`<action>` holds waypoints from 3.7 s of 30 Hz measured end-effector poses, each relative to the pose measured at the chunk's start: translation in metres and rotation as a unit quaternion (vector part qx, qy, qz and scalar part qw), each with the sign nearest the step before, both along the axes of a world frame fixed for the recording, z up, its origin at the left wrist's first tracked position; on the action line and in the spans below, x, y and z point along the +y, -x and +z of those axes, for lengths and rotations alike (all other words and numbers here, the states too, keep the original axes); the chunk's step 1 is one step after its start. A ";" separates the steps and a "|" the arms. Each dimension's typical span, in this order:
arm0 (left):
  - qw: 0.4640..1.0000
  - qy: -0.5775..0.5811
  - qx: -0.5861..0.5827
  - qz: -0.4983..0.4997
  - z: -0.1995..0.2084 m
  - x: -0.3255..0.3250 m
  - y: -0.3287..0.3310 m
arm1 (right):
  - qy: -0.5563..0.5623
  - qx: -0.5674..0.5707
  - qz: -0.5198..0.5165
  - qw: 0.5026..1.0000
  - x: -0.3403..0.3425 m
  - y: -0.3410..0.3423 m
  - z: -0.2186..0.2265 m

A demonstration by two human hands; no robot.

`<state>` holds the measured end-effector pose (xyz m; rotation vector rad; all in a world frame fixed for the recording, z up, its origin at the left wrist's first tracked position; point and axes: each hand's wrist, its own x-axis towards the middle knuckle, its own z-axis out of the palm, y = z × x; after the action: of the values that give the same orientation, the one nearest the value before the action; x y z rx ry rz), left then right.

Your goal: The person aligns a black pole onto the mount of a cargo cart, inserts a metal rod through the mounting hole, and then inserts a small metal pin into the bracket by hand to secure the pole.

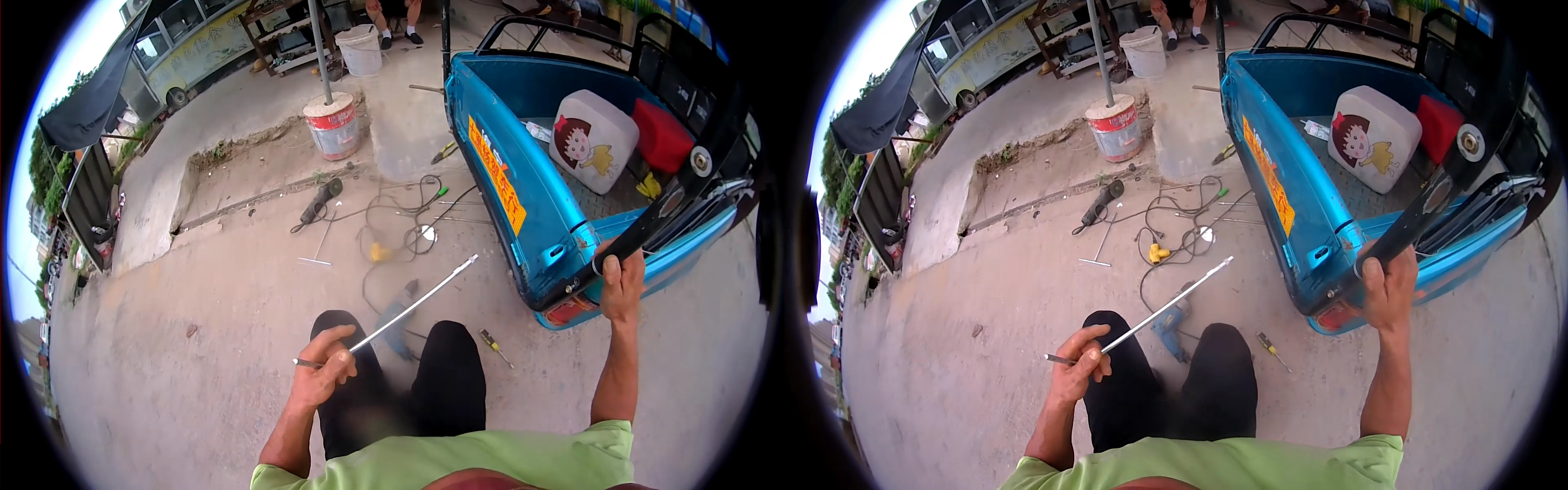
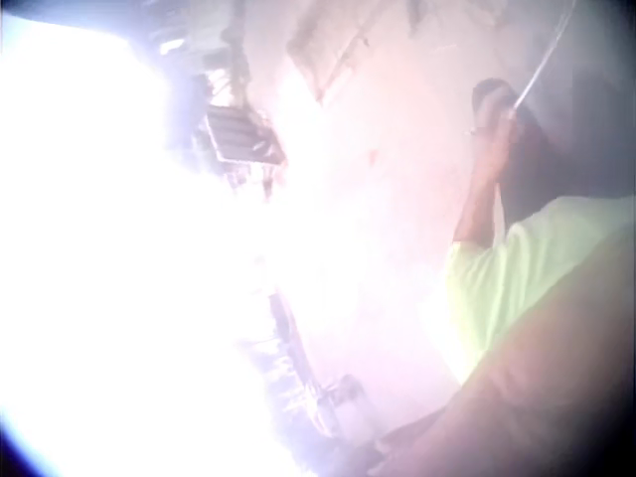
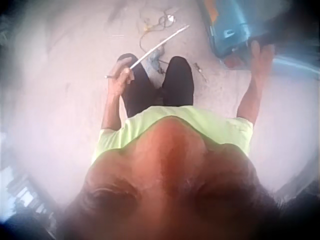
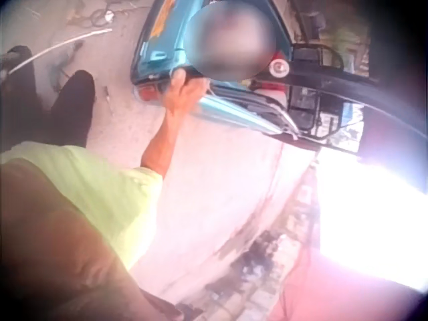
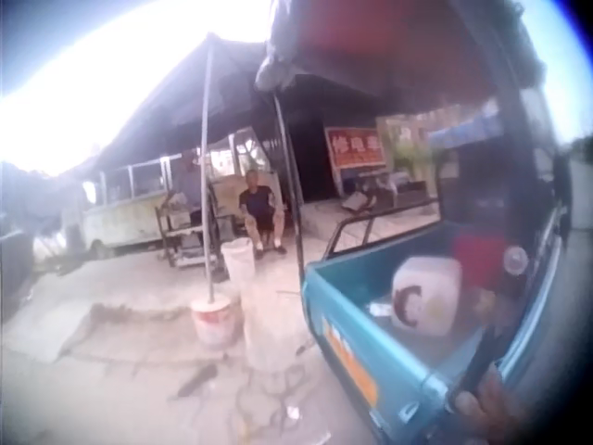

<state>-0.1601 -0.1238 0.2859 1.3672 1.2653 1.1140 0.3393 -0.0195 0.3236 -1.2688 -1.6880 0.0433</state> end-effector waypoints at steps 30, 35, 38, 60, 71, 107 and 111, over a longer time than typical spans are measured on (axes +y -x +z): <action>0.977 -0.065 -0.200 -0.039 -0.039 -0.014 -0.118 | -0.063 -0.229 0.036 0.971 -0.003 -0.030 0.010; 0.968 -0.229 0.054 -0.088 -0.029 -0.003 -0.109 | -0.068 -0.232 0.027 0.970 -0.004 -0.029 0.012; 0.856 -0.398 0.307 -0.120 -0.001 0.017 -0.107 | -0.068 -0.233 0.033 0.970 -0.004 -0.027 0.013; 0.981 -0.014 -0.142 0.132 0.002 -0.036 -0.111 | -0.059 -0.236 0.006 0.970 -0.008 -0.026 0.009; 0.952 -0.196 0.227 -0.059 0.001 -0.034 -0.063 | -0.048 -0.231 -0.004 0.972 -0.011 -0.026 0.008; 0.996 -0.053 0.052 0.042 -0.001 -0.037 -0.088 | -0.026 -0.215 0.027 0.976 -0.007 -0.030 0.003; 0.992 -0.023 0.112 0.048 0.003 -0.028 -0.083 | -0.091 -0.218 0.014 0.971 -0.007 -0.029 0.005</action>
<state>-0.0770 -0.1522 0.2893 1.5117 1.4878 1.0849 0.3684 -0.0266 0.3285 -1.1701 -2.0294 -0.3928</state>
